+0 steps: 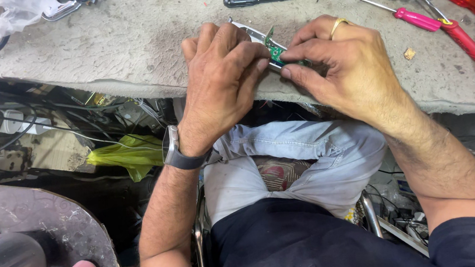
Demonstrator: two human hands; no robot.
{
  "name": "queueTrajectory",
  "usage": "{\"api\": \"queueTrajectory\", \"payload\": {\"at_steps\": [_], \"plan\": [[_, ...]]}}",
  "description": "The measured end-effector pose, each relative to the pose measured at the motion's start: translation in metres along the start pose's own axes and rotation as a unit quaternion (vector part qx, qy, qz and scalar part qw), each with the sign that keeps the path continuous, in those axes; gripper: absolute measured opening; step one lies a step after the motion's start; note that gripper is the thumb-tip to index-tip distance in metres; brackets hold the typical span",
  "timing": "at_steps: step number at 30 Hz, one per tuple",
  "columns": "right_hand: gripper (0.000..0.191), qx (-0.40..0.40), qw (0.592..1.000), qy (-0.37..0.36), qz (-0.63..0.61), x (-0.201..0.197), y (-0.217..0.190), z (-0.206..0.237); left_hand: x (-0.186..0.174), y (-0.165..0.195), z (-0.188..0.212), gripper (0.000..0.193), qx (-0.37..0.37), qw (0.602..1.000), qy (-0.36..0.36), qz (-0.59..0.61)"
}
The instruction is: The person solders a green circuit board into a silver metal housing using a soldering iron, then fits a black plastic cover over the assembly. They manipulate wires and components by hand and with the soldering iron throughout the process.
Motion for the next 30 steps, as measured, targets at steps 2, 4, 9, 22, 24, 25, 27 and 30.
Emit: {"api": "queueTrajectory", "payload": {"at_steps": [2,4,9,22,24,25,27,30], "plan": [[0.021,-0.003,1.000,0.003,0.007,0.000,0.000,0.002,-0.001,0.001,0.003,0.012,-0.010,1.000,0.007,-0.005],[0.022,-0.013,1.000,0.006,0.003,0.000,-0.001,0.003,-0.003,0.002,0.006,0.011,-0.016,1.000,0.025,-0.008],[0.019,-0.035,0.999,0.003,0.038,0.000,-0.005,0.004,-0.004,0.001,0.009,0.014,-0.016,0.998,0.053,0.019],[0.016,0.039,0.998,0.038,0.018,0.005,-0.006,-0.008,0.000,-0.005,0.008,0.013,-0.047,0.997,0.061,0.026],[0.014,0.049,0.998,0.037,0.030,0.011,-0.005,-0.011,-0.001,-0.003,0.007,0.014,-0.041,0.997,0.060,0.022],[0.014,0.053,0.997,0.036,0.037,0.013,-0.004,-0.012,-0.002,-0.002,0.007,0.014,-0.038,0.997,0.060,0.019],[0.013,0.042,0.998,0.031,0.042,0.016,-0.005,-0.013,-0.003,-0.001,0.006,0.015,-0.037,0.998,0.057,0.013],[0.013,0.048,0.999,0.009,0.008,0.019,0.000,-0.015,-0.006,0.001,0.004,0.015,-0.023,0.999,0.044,0.004]]}}
Point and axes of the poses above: each hand's wrist, its own z-axis away from the middle knuckle, its own x-axis out of the palm, y = z × x, the point moved 9 cm from there along -z, towards the middle knuckle, and after that the axes turned 3 degrees about x, right-handed, at the moved point
